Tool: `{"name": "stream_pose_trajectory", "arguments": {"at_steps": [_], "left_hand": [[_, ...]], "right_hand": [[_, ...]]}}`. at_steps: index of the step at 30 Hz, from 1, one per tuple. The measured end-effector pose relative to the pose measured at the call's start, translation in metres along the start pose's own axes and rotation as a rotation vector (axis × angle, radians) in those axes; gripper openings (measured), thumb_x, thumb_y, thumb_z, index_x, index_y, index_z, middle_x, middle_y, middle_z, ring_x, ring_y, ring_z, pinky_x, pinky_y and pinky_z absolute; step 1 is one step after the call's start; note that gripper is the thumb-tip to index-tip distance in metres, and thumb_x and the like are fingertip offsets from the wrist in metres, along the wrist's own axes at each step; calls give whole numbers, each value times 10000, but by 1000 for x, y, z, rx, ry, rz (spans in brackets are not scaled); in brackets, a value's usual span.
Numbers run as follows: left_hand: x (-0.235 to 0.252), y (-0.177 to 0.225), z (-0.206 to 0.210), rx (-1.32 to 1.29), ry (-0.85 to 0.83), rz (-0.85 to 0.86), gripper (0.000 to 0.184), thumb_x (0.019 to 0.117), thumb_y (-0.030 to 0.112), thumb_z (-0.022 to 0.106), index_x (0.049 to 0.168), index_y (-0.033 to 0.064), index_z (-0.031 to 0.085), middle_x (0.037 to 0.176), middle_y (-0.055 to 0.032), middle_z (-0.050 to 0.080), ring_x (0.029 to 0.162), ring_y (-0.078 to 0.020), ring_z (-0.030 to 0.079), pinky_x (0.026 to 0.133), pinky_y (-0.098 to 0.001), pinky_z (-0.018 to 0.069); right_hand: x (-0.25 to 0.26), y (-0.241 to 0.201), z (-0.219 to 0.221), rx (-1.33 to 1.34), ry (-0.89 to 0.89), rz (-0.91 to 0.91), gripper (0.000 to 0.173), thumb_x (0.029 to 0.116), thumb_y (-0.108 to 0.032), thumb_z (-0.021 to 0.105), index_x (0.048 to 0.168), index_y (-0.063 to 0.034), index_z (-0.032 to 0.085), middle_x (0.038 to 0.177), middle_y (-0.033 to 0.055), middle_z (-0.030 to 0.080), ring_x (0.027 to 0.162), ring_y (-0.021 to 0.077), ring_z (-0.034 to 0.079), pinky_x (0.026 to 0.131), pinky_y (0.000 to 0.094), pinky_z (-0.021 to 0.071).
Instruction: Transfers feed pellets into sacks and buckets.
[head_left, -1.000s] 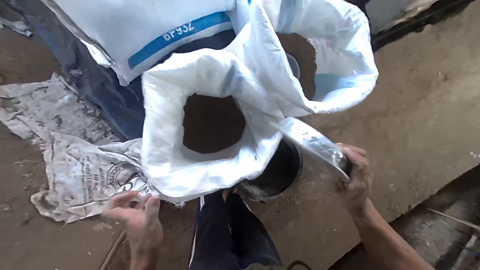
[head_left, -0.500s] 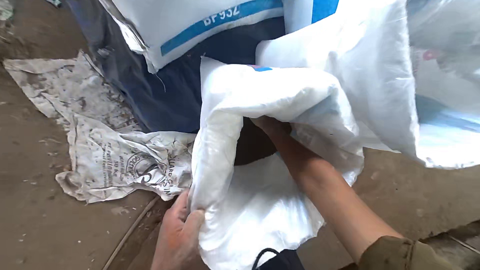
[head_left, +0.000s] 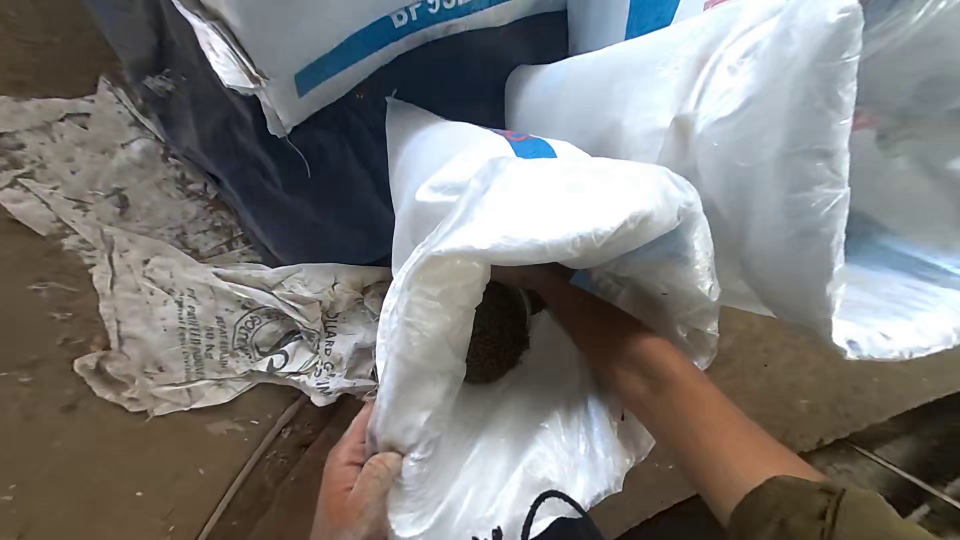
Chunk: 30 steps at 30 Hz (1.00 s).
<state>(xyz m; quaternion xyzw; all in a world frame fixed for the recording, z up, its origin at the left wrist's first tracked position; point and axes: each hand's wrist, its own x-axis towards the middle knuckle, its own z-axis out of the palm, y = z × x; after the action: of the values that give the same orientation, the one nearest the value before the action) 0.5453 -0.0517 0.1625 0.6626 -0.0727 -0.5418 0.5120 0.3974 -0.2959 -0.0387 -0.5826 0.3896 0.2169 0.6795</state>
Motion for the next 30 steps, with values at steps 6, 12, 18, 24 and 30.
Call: {"name": "stream_pose_trajectory", "arguments": {"at_steps": [6,12,18,24,30], "left_hand": [[-2,-5,-1,-19,4,-41,445,788,-52,462,1150,162,610,951,174,729,840,50,685,752,-171,591],[-8,-34,-30,-145,-66,79,392,916,567,655,1192,290,632,1070,108,714,927,-12,677,789,-186,571],[-41,-65,-58,-135,166,-71,287,1062,397,371,1273,213,437,933,63,734,724,-81,702,652,-227,597],[-84,-80,-62,-53,115,-102,496,1007,609,489,1298,210,445,1048,94,732,900,-89,718,732,-254,606],[-71,-26,-3,393,22,-10,1003,853,653,678,1387,-134,360,1194,-51,637,1048,49,620,894,-190,554]], "right_hand": [[-8,-14,-5,-292,-81,-95,440,1075,-331,545,1398,-36,596,1431,151,597,1374,198,521,1185,390,368],[-29,-14,-27,-107,-40,-31,458,1111,-318,450,1387,21,584,1426,181,593,1344,209,540,1162,388,384],[-60,-6,-49,-355,254,-113,565,1051,-523,505,1453,-133,571,1492,69,568,1414,117,482,1205,336,353],[-74,-48,-41,-554,295,186,452,1104,-294,485,1499,-76,503,1548,130,500,1459,209,432,1217,378,305],[-34,-7,-37,-636,281,-70,494,1143,-266,345,1456,93,479,1512,278,488,1459,290,435,1205,283,287]]}}
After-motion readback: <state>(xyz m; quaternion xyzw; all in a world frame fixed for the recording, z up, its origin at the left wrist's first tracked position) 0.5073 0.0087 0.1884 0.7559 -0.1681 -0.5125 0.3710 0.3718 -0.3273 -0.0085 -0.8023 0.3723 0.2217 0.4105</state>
